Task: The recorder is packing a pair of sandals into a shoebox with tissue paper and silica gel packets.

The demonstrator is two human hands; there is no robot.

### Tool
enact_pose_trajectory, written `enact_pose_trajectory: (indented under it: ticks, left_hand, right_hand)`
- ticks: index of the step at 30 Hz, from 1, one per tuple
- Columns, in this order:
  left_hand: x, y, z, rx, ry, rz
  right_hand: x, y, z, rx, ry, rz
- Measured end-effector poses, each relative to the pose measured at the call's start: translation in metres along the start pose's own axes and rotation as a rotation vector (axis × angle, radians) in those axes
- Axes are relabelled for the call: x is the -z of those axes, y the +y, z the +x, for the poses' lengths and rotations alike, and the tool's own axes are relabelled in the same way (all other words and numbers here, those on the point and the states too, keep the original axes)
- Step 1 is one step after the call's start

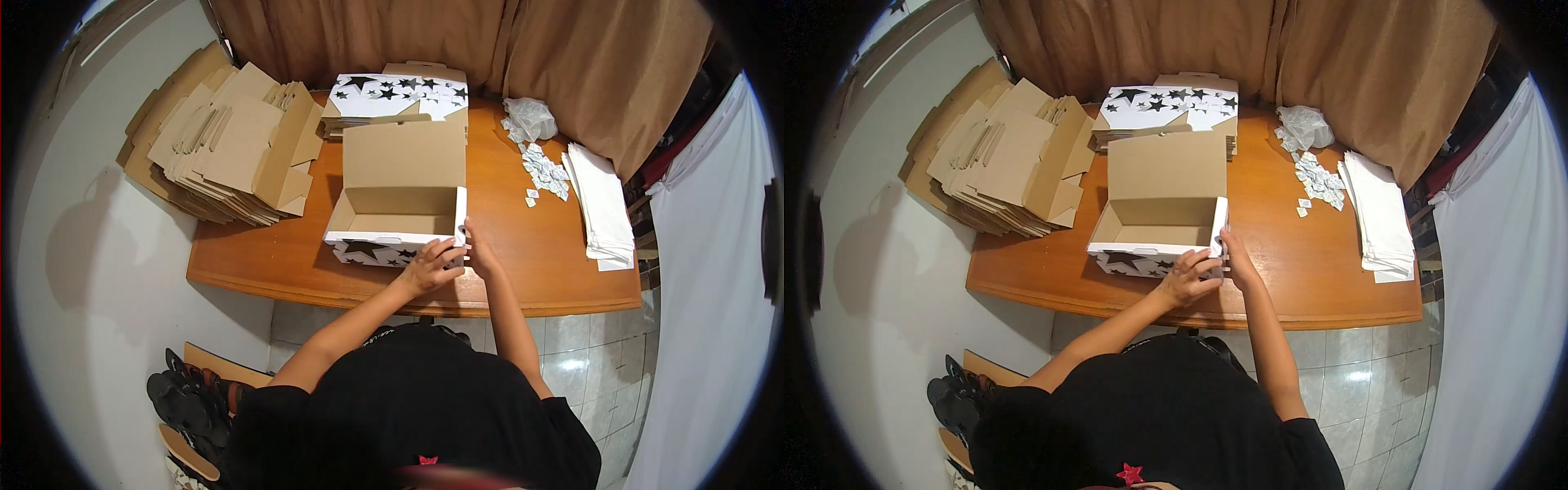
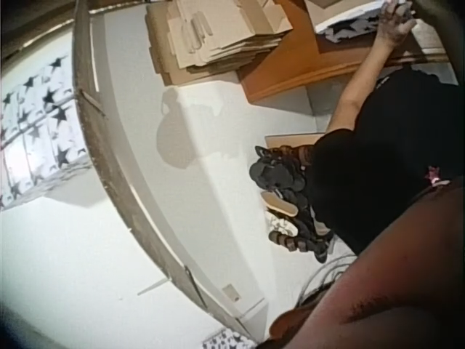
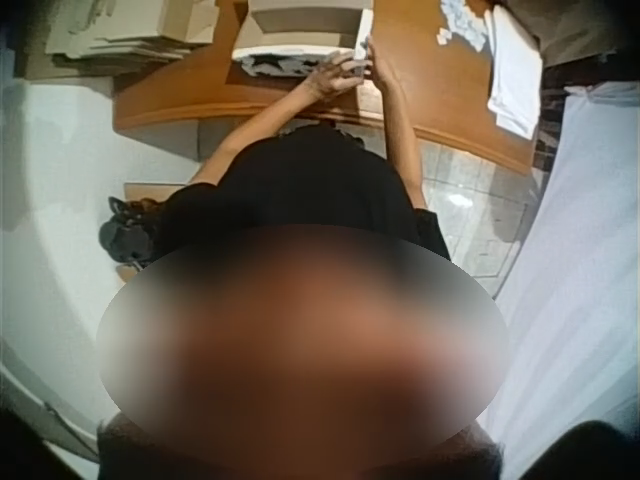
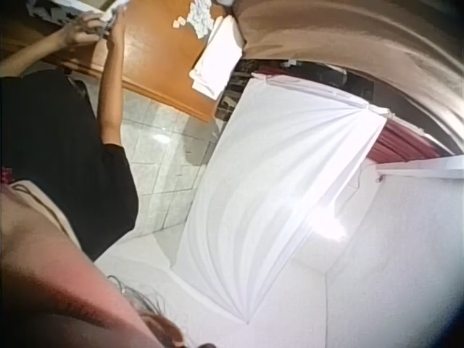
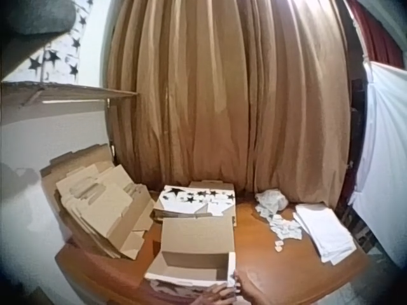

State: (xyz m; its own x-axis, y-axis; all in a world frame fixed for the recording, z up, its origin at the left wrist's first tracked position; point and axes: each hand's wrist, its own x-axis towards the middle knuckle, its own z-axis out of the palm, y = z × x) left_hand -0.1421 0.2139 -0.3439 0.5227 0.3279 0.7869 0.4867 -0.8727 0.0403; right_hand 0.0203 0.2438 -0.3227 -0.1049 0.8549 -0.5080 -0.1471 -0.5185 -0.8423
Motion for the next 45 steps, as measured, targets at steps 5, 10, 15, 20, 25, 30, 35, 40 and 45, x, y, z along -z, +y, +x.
enact_pose_trajectory:
  ticks: [5,10,15,20,25,30,35,40,45]
  left_hand:
    - [0.025,0.006,-0.003,0.174,-0.021,-0.1]
    - [0.07,-0.015,-0.036,0.749,0.01,0.25]
    - [0.091,-0.017,-0.058,1.07,-0.21,0.231]
    - [0.099,-0.017,-0.053,1.09,-0.266,0.153]
    - [0.102,-0.016,-0.056,1.124,-0.138,-0.002]
    - [0.098,-0.017,-0.065,1.005,-0.03,0.045]
    - [0.097,-0.024,-0.067,0.849,0.041,0.086]
    - [0.095,-0.04,-0.068,1.172,0.084,-0.201]
    - [0.065,-0.056,-0.083,1.235,0.258,-0.301]
  right_hand:
    - [0.034,0.044,0.044,0.083,-0.04,0.337]
    - [0.053,0.053,0.048,0.176,0.049,0.465]
    - [0.052,0.046,0.047,0.27,0.22,0.178]
    - [0.037,0.04,0.03,0.566,0.37,-0.302]
    - [0.02,0.03,0.0,0.723,0.375,-0.669]
    - [0.015,0.033,-0.01,0.82,0.41,-0.805]
    - [0.009,0.037,-0.022,0.82,0.456,-0.652]
    - [0.014,0.051,-0.019,0.842,0.502,-0.688]
    - [0.013,0.053,-0.01,0.798,0.615,-0.669]
